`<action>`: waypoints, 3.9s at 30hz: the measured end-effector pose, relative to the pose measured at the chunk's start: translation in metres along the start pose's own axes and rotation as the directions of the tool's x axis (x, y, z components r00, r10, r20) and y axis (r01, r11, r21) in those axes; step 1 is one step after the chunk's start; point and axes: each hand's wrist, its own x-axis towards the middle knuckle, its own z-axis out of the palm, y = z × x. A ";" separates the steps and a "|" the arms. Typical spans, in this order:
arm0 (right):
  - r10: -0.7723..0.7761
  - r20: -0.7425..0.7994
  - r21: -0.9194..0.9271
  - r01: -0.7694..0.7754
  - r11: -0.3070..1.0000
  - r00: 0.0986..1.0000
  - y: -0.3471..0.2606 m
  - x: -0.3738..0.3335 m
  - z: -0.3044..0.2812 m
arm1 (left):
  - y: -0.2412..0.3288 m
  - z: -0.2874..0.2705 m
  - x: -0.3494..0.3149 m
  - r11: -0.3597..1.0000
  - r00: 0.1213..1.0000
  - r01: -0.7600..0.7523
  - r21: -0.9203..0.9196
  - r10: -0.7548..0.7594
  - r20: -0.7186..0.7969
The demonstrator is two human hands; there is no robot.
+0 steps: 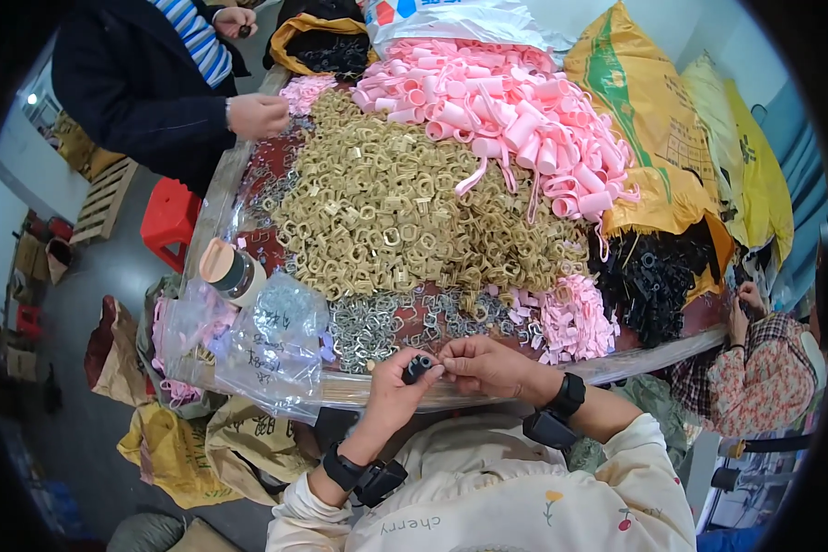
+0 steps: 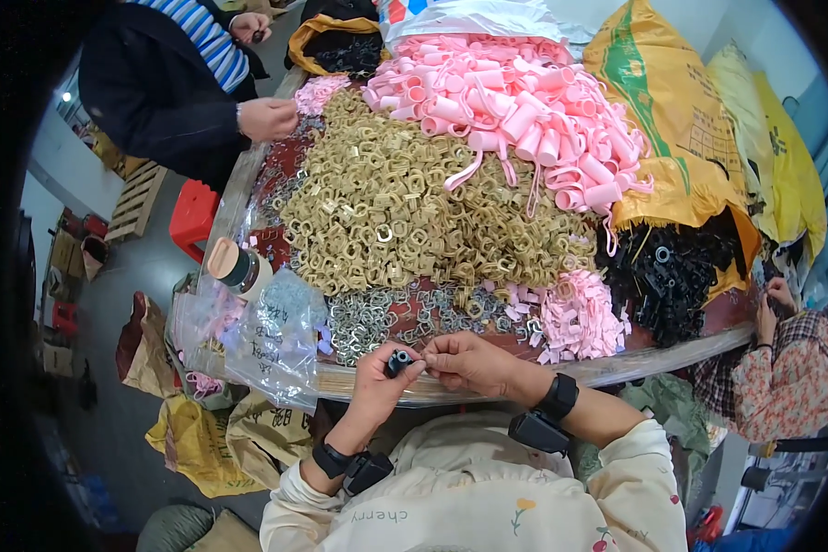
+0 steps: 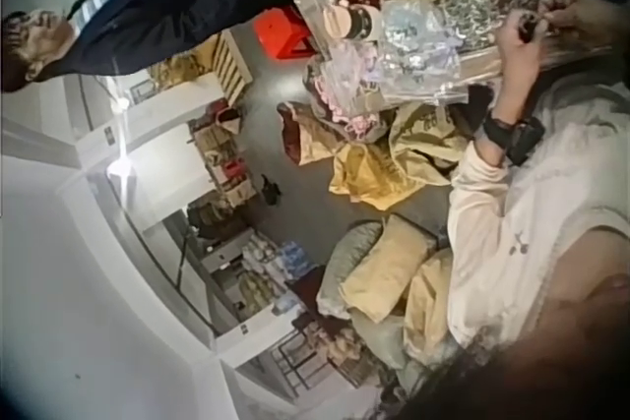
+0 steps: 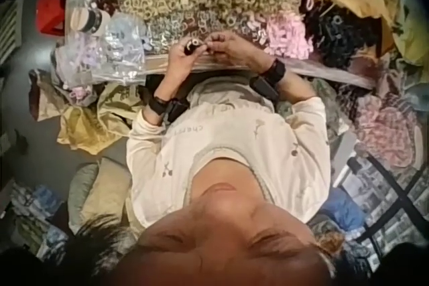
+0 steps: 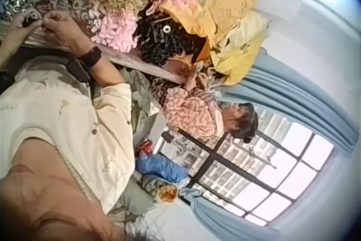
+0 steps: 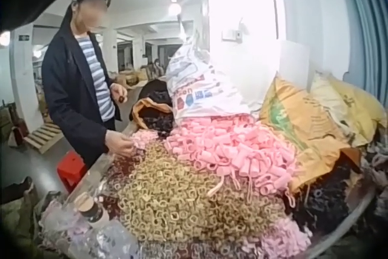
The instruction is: The person assembles components by hand, picking up a black plastic part and a metal clip, fitting the clip onto the part, and then sliding a pink plastic sleeve over the assembly before placing it into a green bag.
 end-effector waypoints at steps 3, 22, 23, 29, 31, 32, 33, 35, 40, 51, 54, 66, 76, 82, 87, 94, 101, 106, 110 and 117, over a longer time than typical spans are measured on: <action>0.036 -0.016 0.131 -0.034 0.991 0.999 0.001 -0.004 -0.003 | 0.000 0.007 0.001 0.999 1.000 0.025 -0.022 -0.025 0.001; -0.221 -0.114 -0.131 0.206 0.970 0.969 0.002 -0.013 -0.011 | -0.001 0.020 0.012 0.894 0.966 0.257 -0.367 -0.223 0.134; -0.236 -0.132 -0.222 0.204 0.954 0.963 0.000 -0.015 -0.011 | -0.001 0.019 0.012 0.834 0.947 0.320 -0.450 -0.267 0.179; -0.687 0.116 -0.874 0.403 0.273 0.718 -0.013 -0.019 -0.007 | 0.006 0.003 0.013 0.410 0.866 0.500 -0.763 -0.242 0.437; -0.737 0.291 -0.922 0.384 -0.046 0.611 -0.019 -0.020 0.001 | -0.001 0.000 0.011 0.453 0.883 0.467 -0.759 -0.203 0.423; -0.733 0.292 -0.921 0.387 -0.042 0.614 -0.020 -0.021 0.004 | -0.003 -0.001 0.009 0.473 0.891 0.451 -0.757 -0.185 0.415; -0.728 0.321 -0.925 0.367 -0.103 0.605 -0.021 -0.022 0.008 | -0.006 -0.001 0.007 0.470 0.892 0.449 -0.760 -0.189 0.410; -0.715 0.379 -0.920 0.324 -0.221 0.588 -0.021 -0.022 0.014 | -0.009 -0.001 0.004 0.517 0.895 0.442 -0.733 -0.203 0.396; -0.665 0.443 -0.896 0.314 -0.313 0.601 -0.017 -0.017 0.022 | -0.007 -0.003 -0.008 0.581 0.903 0.427 -0.693 -0.234 0.361; -0.550 0.330 -0.942 0.232 -0.241 0.767 -0.013 -0.014 0.029 | -0.005 -0.002 -0.017 0.677 0.886 0.461 -0.574 -0.311 0.346; -0.492 0.301 -0.952 0.226 -0.207 0.817 -0.018 -0.011 0.029 | -0.005 -0.003 -0.018 0.671 0.880 0.472 -0.572 -0.317 0.353; -0.691 0.340 -0.872 0.489 0.022 0.637 -0.030 0.028 0.034 | -0.016 -0.037 -0.016 0.482 0.926 0.378 -0.790 -0.206 0.318; -0.425 0.474 -0.781 0.145 -0.608 0.771 -0.014 0.056 0.005 | -0.027 -0.045 -0.019 0.448 0.941 0.327 -0.832 -0.234 0.243; -0.427 0.368 -0.929 0.308 -0.205 0.826 -0.021 0.050 -0.009 | -0.024 -0.043 -0.019 0.468 0.940 0.327 -0.821 -0.246 0.235; -0.477 0.294 -0.845 0.459 0.275 0.828 -0.027 0.036 -0.012 | -0.024 -0.040 -0.014 0.475 0.939 0.325 -0.817 -0.261 0.222; -0.222 0.134 -0.618 0.257 0.743 0.966 -0.031 0.017 0.000 | -0.019 -0.029 -0.009 0.519 0.947 0.313 -0.795 -0.238 0.217; -0.198 0.241 -0.563 0.303 0.769 0.950 -0.018 0.019 -0.015 | -0.018 -0.022 -0.006 0.517 0.948 0.318 -0.795 -0.184 0.260; -0.240 0.174 -0.436 0.293 0.851 0.955 -0.018 0.013 -0.005 | -0.013 -0.019 -0.005 0.528 0.945 0.328 -0.783 -0.179 0.275; -0.404 0.122 -0.420 0.416 0.806 0.906 -0.010 0.013 -0.006 | -0.011 -0.017 -0.004 0.567 0.954 0.300 -0.767 -0.186 0.235; -0.471 0.059 -0.647 0.393 0.653 0.880 -0.001 0.008 -0.005 | -0.015 -0.017 -0.001 0.571 0.966 0.256 -0.780 -0.186 0.182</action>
